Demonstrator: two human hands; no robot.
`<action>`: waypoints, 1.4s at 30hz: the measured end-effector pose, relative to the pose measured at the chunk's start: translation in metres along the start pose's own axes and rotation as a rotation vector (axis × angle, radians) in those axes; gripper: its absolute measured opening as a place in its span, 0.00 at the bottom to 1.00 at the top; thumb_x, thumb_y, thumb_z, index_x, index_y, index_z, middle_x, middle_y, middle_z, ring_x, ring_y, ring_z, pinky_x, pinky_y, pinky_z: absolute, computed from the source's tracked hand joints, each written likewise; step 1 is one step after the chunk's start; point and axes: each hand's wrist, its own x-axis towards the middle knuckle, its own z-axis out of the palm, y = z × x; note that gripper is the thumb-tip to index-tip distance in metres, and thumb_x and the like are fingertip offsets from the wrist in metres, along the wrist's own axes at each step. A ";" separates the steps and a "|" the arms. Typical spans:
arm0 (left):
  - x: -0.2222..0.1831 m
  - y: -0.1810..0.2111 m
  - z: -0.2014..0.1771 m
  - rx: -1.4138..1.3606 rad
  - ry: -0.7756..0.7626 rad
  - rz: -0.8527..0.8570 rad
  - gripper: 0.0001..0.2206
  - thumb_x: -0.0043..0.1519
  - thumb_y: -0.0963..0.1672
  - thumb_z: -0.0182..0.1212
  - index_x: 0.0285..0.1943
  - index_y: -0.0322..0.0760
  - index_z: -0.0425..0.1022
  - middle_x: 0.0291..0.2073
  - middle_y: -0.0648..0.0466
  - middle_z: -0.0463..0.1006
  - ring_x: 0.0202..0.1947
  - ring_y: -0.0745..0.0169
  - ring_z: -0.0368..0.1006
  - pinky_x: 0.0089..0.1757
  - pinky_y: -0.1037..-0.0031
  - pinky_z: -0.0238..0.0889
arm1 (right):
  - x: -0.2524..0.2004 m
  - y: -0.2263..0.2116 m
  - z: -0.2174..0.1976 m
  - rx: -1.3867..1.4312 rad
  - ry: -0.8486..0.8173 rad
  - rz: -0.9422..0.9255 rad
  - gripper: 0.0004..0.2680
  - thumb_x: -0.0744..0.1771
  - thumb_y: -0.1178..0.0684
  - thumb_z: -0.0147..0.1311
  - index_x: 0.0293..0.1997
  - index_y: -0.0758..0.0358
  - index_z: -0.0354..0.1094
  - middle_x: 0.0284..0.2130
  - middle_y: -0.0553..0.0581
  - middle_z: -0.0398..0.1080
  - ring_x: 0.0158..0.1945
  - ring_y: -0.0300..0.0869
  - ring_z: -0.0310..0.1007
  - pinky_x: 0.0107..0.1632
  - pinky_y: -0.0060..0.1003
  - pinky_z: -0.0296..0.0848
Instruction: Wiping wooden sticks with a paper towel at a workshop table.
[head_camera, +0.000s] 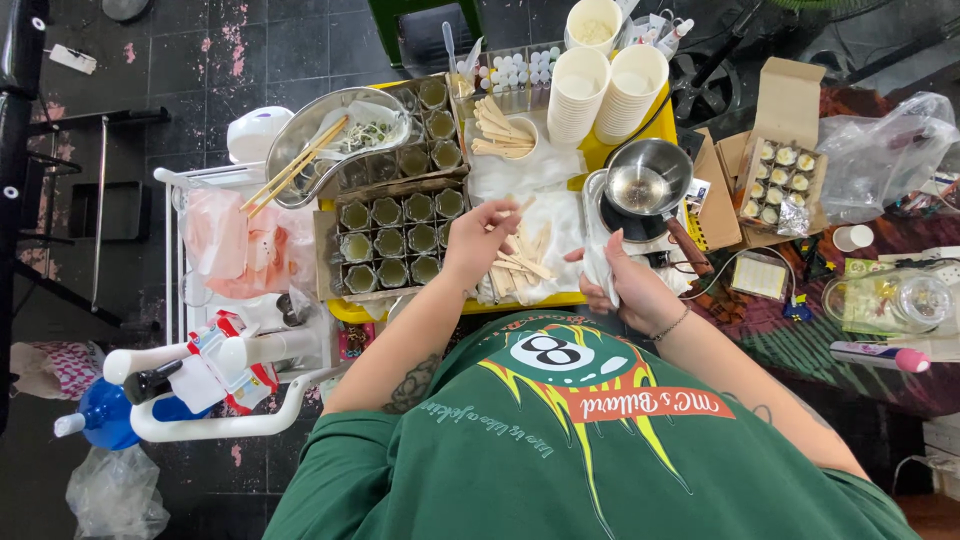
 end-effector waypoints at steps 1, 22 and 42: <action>0.000 -0.004 0.000 -0.001 0.002 -0.002 0.10 0.67 0.42 0.62 0.56 0.42 0.78 0.35 0.53 0.80 0.30 0.65 0.76 0.33 0.76 0.67 | 0.004 0.003 -0.003 0.000 -0.001 0.003 0.30 0.69 0.26 0.22 0.60 0.63 0.60 0.22 0.49 0.55 0.21 0.35 0.48 0.27 0.30 0.54; -0.060 0.023 0.024 -0.463 -0.146 -0.083 0.08 0.67 0.42 0.62 0.49 0.30 0.73 0.37 0.53 0.78 0.33 0.64 0.80 0.34 0.76 0.73 | 0.039 -0.014 0.033 0.332 0.068 -0.361 0.18 0.72 0.44 0.40 0.70 0.58 0.54 0.52 0.59 0.73 0.59 0.50 0.73 0.64 0.46 0.71; -0.061 0.002 0.044 -0.583 -0.475 -0.188 0.08 0.68 0.45 0.62 0.47 0.35 0.74 0.37 0.56 0.79 0.32 0.70 0.76 0.36 0.78 0.70 | 0.024 -0.025 0.039 0.538 -0.302 -0.361 0.21 0.72 0.27 0.35 0.31 0.53 0.55 0.18 0.44 0.47 0.24 0.37 0.46 0.37 0.36 0.55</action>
